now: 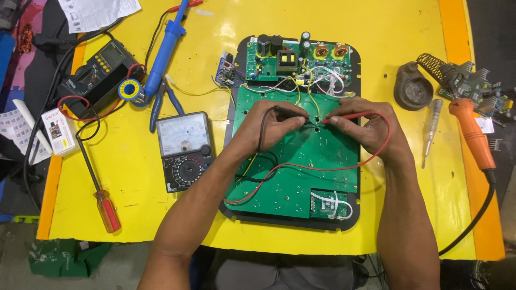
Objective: The person uses a multimeter to test a green circuit board placed on a yellow workbench. They connect the multimeter probes to various points on the board, moving the probes to different components and solder points throughout the clip.
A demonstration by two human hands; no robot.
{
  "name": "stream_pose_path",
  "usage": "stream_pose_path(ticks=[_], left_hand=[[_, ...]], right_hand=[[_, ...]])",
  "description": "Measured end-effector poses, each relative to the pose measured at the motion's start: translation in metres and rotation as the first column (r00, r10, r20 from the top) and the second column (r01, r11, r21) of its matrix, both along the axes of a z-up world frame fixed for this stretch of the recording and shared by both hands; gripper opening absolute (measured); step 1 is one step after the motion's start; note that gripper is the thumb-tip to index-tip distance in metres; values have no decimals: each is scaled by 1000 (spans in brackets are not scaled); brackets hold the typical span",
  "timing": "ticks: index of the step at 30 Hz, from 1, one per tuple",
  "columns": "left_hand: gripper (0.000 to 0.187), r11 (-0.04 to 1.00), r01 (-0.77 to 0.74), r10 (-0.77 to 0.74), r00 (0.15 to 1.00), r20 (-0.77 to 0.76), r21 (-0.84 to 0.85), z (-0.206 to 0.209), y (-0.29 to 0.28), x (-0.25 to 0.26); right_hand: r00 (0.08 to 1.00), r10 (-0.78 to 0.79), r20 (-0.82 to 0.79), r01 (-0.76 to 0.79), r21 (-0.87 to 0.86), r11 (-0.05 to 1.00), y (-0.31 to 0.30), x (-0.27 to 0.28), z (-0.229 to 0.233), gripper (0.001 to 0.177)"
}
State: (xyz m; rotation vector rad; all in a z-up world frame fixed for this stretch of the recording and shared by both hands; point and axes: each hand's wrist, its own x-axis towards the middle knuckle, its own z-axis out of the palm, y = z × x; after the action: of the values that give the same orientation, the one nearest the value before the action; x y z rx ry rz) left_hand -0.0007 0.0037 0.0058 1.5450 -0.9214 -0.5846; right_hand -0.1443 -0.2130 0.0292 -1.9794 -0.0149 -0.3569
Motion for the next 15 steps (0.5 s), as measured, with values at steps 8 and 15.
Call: stream_pose_path(ticks=[8, 15], left_hand=[[21, 1000, 5, -5, 1000, 17, 13, 7, 0, -2], [22, 999, -7, 7, 1000, -1, 36, 12, 2, -5]], right_hand=[[999, 25, 20, -24, -33, 999, 0, -2, 6, 12], [998, 53, 21, -52, -65, 997, 3, -2, 13, 10]])
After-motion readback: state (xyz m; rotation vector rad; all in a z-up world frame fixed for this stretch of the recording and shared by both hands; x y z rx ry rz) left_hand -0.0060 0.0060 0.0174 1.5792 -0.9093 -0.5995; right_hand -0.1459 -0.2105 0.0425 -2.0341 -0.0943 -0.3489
